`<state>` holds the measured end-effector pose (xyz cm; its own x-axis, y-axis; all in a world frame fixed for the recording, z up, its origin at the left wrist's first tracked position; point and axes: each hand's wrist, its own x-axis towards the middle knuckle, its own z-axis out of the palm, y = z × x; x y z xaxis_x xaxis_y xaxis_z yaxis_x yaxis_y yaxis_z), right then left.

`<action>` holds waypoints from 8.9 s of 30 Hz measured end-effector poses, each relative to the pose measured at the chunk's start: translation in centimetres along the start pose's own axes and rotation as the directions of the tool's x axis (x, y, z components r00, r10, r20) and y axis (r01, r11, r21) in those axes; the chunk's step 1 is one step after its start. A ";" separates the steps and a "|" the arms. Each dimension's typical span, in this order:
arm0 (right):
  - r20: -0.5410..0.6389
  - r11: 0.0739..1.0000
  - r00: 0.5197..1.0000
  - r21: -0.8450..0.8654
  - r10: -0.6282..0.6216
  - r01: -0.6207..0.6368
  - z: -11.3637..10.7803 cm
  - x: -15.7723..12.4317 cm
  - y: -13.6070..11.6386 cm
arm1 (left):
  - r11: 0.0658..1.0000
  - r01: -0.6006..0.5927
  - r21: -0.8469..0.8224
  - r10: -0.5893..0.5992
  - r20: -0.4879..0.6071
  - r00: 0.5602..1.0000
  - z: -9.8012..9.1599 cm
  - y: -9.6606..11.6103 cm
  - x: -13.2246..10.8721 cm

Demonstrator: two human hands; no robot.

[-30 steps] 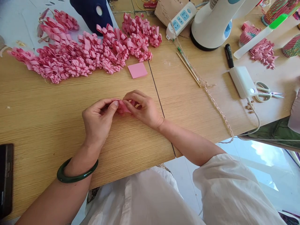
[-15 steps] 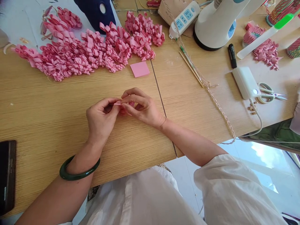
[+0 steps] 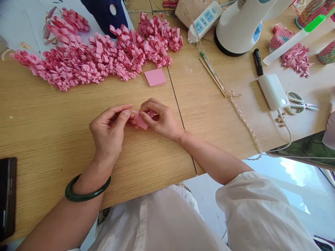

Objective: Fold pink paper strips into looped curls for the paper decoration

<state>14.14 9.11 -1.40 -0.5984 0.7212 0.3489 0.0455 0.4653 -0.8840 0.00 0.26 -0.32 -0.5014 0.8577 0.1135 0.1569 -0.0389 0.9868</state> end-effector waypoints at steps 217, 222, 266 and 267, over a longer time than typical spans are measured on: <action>0.043 0.945 0.977 0.248 0.207 -0.211 -0.1 0.1 0.1 | 0.991 0.065 -0.112 -0.058 0.070 0.996 0.6 0.0 -0.6; 0.094 0.948 0.976 0.237 0.195 -0.213 -0.2 0.1 -0.4 | 0.981 0.100 -0.166 -0.087 0.081 0.993 0.5 -0.5 -0.3; -0.064 0.962 0.984 -0.231 -0.165 0.146 -0.7 0.0 0.1 | 0.996 -0.064 0.069 0.073 -0.143 0.987 -0.4 -0.8 0.5; -0.086 0.971 0.985 -0.200 -0.149 0.130 -0.7 0.0 0.1 | 0.998 -0.060 0.019 0.062 -0.146 0.987 -0.5 -1.1 0.6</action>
<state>14.70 9.50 -1.31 -0.5271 0.6854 0.5024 0.1265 0.6479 -0.7512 -0.90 0.57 -1.27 -0.6092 0.7699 0.1901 0.2025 -0.0808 0.9759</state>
